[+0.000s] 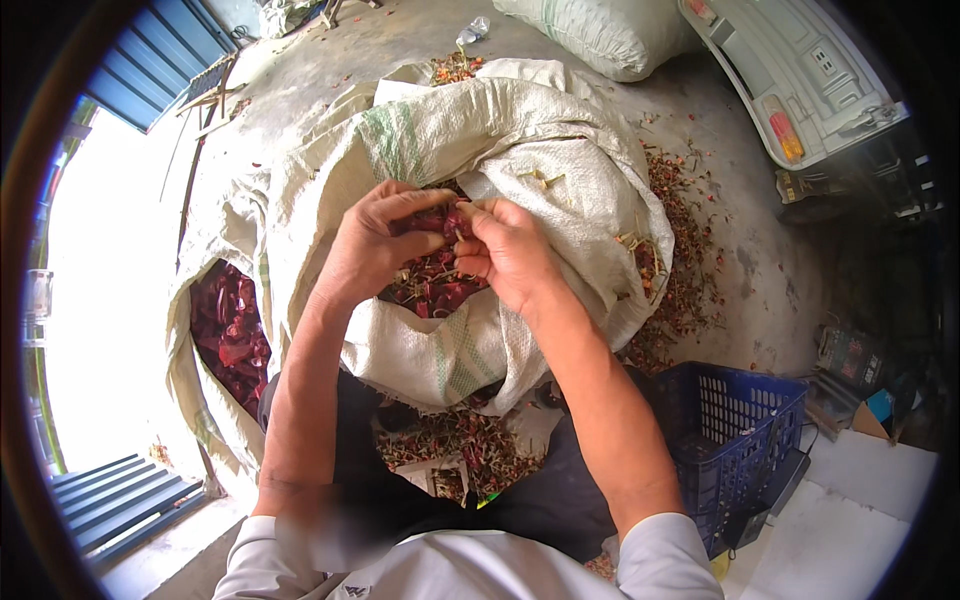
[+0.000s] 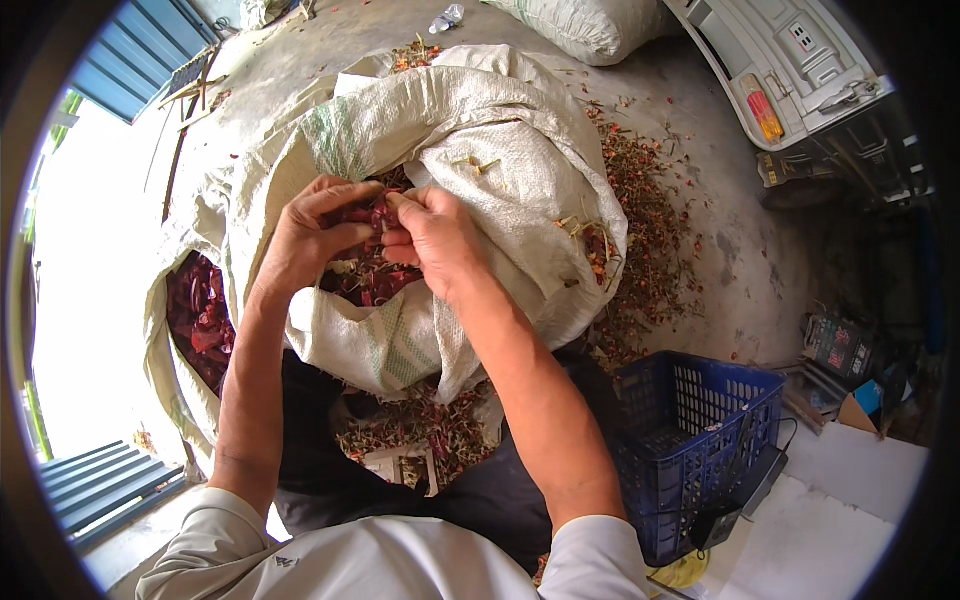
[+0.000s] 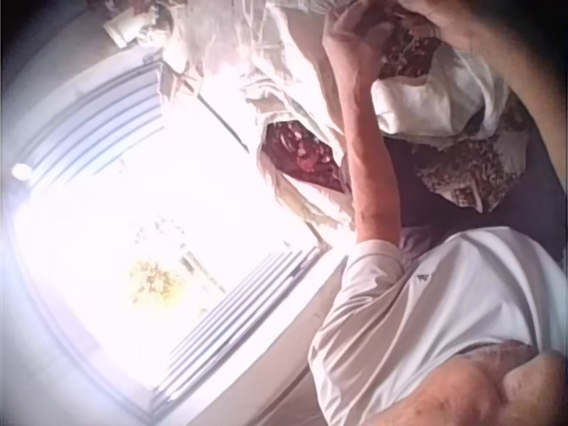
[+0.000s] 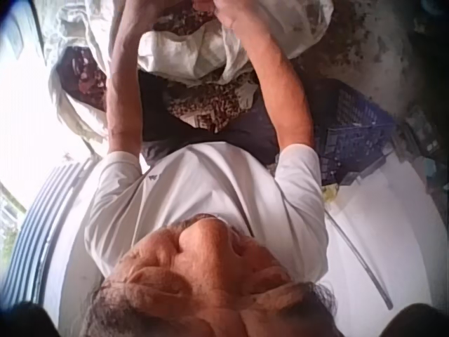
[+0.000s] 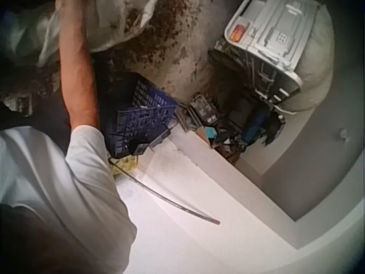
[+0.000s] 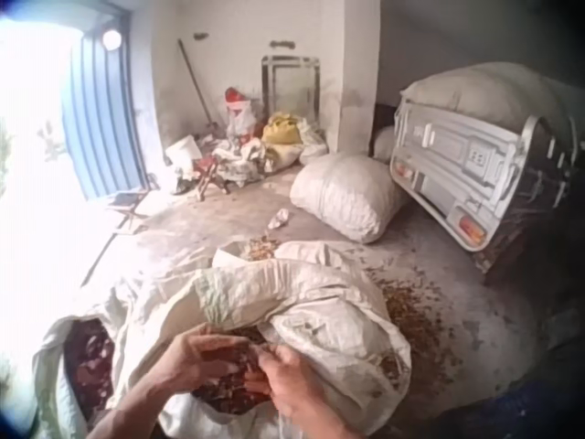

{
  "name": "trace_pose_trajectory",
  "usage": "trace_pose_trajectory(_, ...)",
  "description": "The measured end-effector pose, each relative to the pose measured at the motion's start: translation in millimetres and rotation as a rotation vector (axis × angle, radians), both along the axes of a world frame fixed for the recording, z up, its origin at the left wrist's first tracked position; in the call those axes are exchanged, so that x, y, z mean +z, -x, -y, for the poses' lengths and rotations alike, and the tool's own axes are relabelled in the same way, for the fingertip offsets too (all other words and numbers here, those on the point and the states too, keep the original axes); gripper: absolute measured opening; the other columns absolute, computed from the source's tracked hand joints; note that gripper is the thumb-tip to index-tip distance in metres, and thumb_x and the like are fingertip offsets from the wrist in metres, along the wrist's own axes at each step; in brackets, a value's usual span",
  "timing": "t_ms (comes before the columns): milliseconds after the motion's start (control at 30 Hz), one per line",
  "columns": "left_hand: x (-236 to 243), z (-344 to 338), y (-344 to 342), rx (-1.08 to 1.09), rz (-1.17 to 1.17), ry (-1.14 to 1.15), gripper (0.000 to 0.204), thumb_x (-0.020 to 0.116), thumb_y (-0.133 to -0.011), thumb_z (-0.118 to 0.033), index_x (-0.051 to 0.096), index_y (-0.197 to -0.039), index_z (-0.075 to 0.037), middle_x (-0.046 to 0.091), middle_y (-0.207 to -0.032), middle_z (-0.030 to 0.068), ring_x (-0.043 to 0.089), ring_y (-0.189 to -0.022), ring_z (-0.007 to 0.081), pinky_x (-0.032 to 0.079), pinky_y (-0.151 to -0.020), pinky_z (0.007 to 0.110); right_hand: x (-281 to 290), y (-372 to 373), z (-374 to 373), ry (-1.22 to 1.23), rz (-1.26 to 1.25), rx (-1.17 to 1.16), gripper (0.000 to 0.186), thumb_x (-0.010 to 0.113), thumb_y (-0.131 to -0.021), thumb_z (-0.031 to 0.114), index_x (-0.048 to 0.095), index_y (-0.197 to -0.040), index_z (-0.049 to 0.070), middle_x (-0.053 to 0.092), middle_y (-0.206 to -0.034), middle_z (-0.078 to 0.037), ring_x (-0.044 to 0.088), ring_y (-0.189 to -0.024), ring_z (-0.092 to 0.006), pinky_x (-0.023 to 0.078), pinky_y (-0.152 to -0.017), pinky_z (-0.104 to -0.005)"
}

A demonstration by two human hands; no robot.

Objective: The person sits on the floor and removes stems from dried red chili peppers by hand, taking them from a large white sack and discarding the stems onto the floor.

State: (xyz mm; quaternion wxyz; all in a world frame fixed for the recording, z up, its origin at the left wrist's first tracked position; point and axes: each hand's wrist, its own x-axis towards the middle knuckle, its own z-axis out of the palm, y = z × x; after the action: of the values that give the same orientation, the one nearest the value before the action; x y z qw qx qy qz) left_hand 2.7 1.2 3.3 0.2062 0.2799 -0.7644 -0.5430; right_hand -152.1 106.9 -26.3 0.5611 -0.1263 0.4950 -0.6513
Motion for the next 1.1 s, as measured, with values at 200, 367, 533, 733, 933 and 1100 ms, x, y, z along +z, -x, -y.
trace_pose_trajectory(200, -4.9, -6.1, 4.4, -0.041, -0.112, 0.028, 0.023, 0.071, -0.083, -0.001, 0.069, -0.106, -0.002, 0.067, -0.111, 0.0065, 0.064, -0.099, 0.0144, 0.051, -0.092, 0.029, 6.3, -8.7, 1.5, -0.104, -0.175, 0.044, 0.024, 0.056, -0.101, 0.022, 0.061, -0.103, -0.002, 0.067, -0.082, -0.009, 0.065, -0.063, -0.0140, 0.058, -0.054, -0.0278)
trace_pose_trajectory(367, -4.5, -2.9, 2.3, 0.144, 0.036, -0.014, 0.014, 0.069, -0.087, -0.001, 0.065, -0.101, -0.002, 0.069, -0.091, 0.0036, 0.063, -0.087, 0.0094, 0.052, -0.080, 0.027, 9.0, -14.6, 1.5, -0.020, -0.428, -0.049, 0.027, 0.058, -0.100, 0.024, 0.062, -0.100, -0.002, 0.069, -0.081, -0.009, 0.067, -0.065, -0.0152, 0.058, -0.057, -0.0296)
trace_pose_trajectory(533, -1.5, -4.8, 3.3, 0.131, 0.068, 0.159, 0.013, 0.068, -0.086, -0.002, 0.064, -0.098, -0.002, 0.068, -0.089, 0.0063, 0.064, -0.084, 0.0138, 0.052, -0.077, 0.030, -6.9, -12.8, 4.8, 0.131, -0.789, -0.048, 0.026, 0.065, -0.097, 0.025, 0.062, -0.098, -0.001, 0.069, -0.078, -0.013, 0.069, -0.067, -0.0237, 0.054, -0.060, -0.0349)
trace_pose_trajectory(733, -4.4, -14.5, 12.2, 0.077, 0.040, 0.194, 0.018, 0.072, -0.082, -0.003, 0.062, -0.096, -0.001, 0.069, -0.093, 0.0130, 0.068, -0.087, 0.0258, 0.052, -0.079, 0.035, 3.8, -6.6, 3.9, 0.225, -1.377, -0.135, 0.016, 0.062, -0.096, 0.016, 0.058, -0.088, 0.002, 0.065, -0.075, -0.017, 0.066, -0.069, -0.0344, 0.052, -0.060, -0.0429)
trace_pose_trajectory(933, -8.1, -18.7, 9.8, 0.106, 0.101, 0.304, 0.028, 0.070, -0.085, -0.007, 0.066, -0.112, -0.001, 0.072, -0.095, 0.0153, 0.070, -0.085, 0.0214, 0.054, -0.081, 0.034, 13.2, -10.9, -2.3, 0.193, -1.790, -0.075, 0.014, 0.059, -0.097, 0.014, 0.058, -0.088, 0.003, 0.065, -0.075, -0.015, 0.065, -0.067, -0.0331, 0.052, -0.060, -0.0418)
trace_pose_trajectory(1100, -7.1, -21.7, 11.9, 0.158, 0.043, 0.050, 0.024, 0.070, -0.087, -0.007, 0.067, -0.109, 0.001, 0.072, -0.090, 0.0091, 0.067, -0.082, 0.0137, 0.053, -0.077, 0.028, 5.0, -13.6, 7.6, 0.298, -1.479, -0.250, 0.016, 0.057, -0.097, 0.014, 0.055, -0.086, 0.003, 0.062, -0.072, -0.012, 0.064, -0.065, -0.0259, 0.053, -0.059, -0.0374)
